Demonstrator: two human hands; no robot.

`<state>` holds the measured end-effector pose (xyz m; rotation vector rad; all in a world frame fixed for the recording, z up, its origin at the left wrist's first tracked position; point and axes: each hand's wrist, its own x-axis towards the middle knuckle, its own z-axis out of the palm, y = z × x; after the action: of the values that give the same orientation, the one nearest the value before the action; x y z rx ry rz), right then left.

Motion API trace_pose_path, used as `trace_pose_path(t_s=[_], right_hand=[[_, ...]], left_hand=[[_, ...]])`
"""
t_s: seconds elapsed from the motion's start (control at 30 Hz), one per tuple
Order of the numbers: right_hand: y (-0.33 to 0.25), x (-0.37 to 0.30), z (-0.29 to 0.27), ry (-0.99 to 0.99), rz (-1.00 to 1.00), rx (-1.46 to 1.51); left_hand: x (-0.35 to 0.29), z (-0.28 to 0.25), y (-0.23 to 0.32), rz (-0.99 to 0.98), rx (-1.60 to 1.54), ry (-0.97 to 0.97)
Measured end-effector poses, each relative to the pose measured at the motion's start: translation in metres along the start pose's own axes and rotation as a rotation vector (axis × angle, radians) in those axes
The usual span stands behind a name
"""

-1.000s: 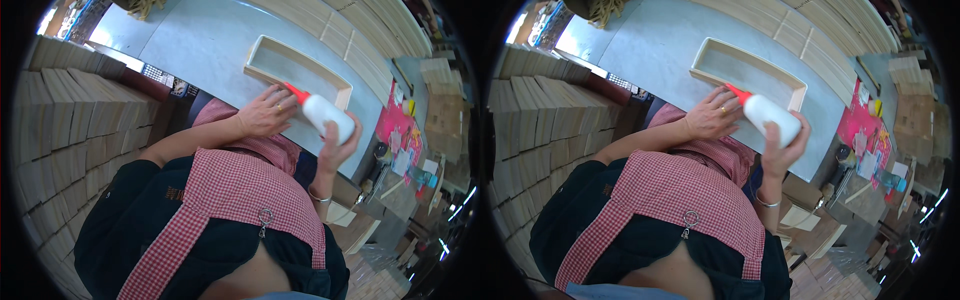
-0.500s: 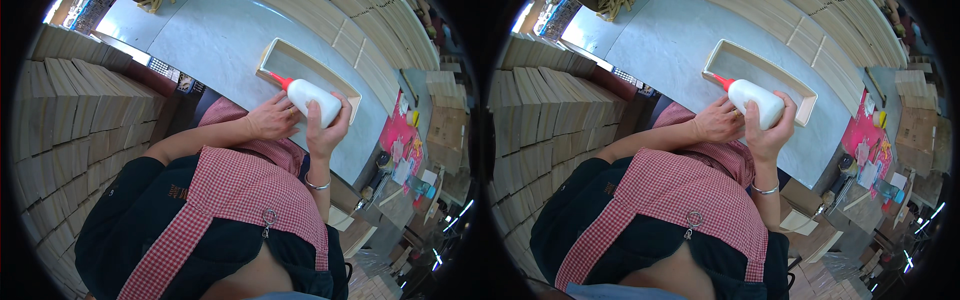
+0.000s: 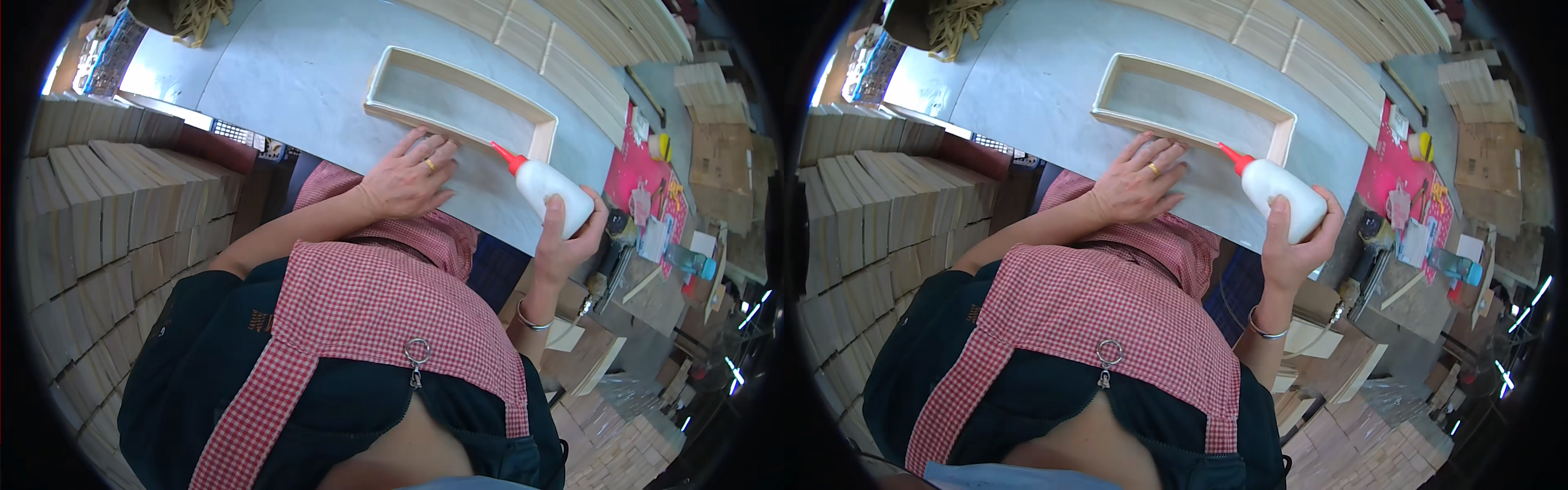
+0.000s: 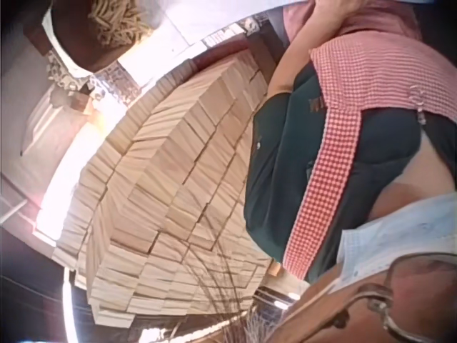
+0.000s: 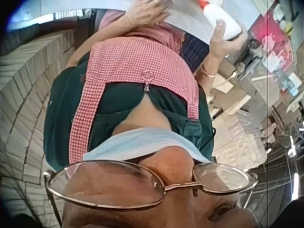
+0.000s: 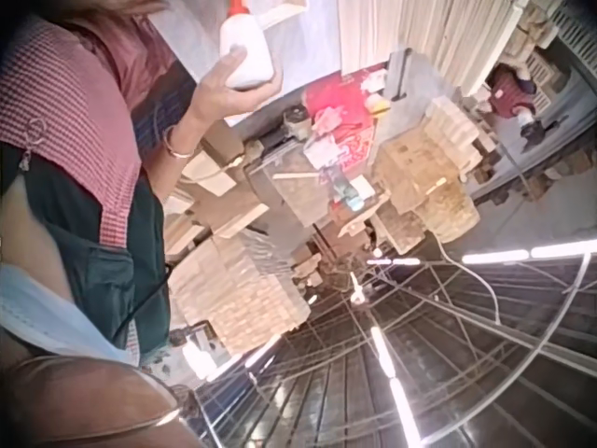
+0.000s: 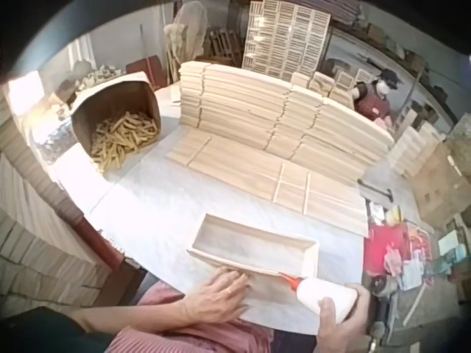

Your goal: Assemble small wooden boxes using glue and a pneumatic nailer.

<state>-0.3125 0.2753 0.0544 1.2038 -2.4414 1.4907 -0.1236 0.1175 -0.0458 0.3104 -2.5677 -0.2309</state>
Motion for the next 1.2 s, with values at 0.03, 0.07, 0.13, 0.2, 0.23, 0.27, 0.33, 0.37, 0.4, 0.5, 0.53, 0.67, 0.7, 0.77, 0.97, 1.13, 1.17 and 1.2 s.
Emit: trace_pose_path(t_s=[0.03,0.07,0.13,0.2,0.23,0.27,0.33,0.37,0.4,0.5,0.53,0.67,0.7,0.77,0.97,1.13,1.17,1.2], right_hand=[[0.005,0.0,-0.007,0.021,0.015,-0.02],[0.009,-0.001,-0.013,0.042,0.03,-0.04],[0.016,-0.001,-0.023,0.072,0.05,-0.067],[0.021,0.0,-0.032,0.106,0.073,-0.079],[0.024,0.001,-0.036,0.124,0.085,-0.084],[0.026,0.002,-0.039,0.141,0.096,-0.089],[0.029,0.001,-0.045,0.15,0.123,-0.09],[0.029,0.002,-0.049,0.151,0.144,-0.084],[0.03,0.004,-0.052,0.153,0.163,-0.078],[0.044,0.008,-0.057,0.226,0.188,-0.078],[0.056,0.012,-0.058,0.277,0.192,-0.075],[0.112,0.055,-0.053,0.465,0.166,-0.069],[0.137,0.071,-0.054,0.481,0.159,-0.072],[0.188,0.113,-0.057,0.473,0.278,-0.35],[0.308,0.186,-0.084,0.243,0.232,-0.721],[0.176,0.146,-0.017,-0.081,0.226,-0.06],[0.153,0.127,-0.006,-0.179,0.333,0.194],[0.137,0.109,0.005,-0.202,0.332,0.197]], left_hand=[[0.0,0.0,0.0,-0.006,0.002,-0.006],[0.0,-0.001,0.001,-0.012,0.004,-0.013],[0.001,-0.001,0.001,-0.009,0.0,-0.021],[0.002,-0.001,0.001,-0.017,0.011,-0.03],[0.002,-0.001,0.001,-0.021,0.018,-0.034],[0.003,0.0,0.001,-0.026,0.025,-0.039],[0.004,0.001,0.002,-0.019,0.018,-0.047],[0.006,0.002,0.002,-0.021,0.02,-0.053],[0.007,0.002,0.002,-0.022,0.022,-0.058],[0.009,-0.005,0.004,-0.047,0.029,-0.09],[0.008,-0.005,0.006,-0.018,0.016,-0.061],[0.004,-0.004,0.006,-0.054,0.037,-0.098],[0.003,-0.007,0.008,-0.05,0.035,-0.107],[0.003,-0.012,0.009,-0.069,0.045,-0.138],[0.002,-0.005,-0.004,-0.072,-0.135,-0.086],[-0.027,-0.057,-0.007,-1.036,-0.768,0.122],[-0.025,-0.069,-0.023,-1.267,-0.971,0.153],[-0.022,-0.077,-0.037,-1.289,-0.965,0.164]])
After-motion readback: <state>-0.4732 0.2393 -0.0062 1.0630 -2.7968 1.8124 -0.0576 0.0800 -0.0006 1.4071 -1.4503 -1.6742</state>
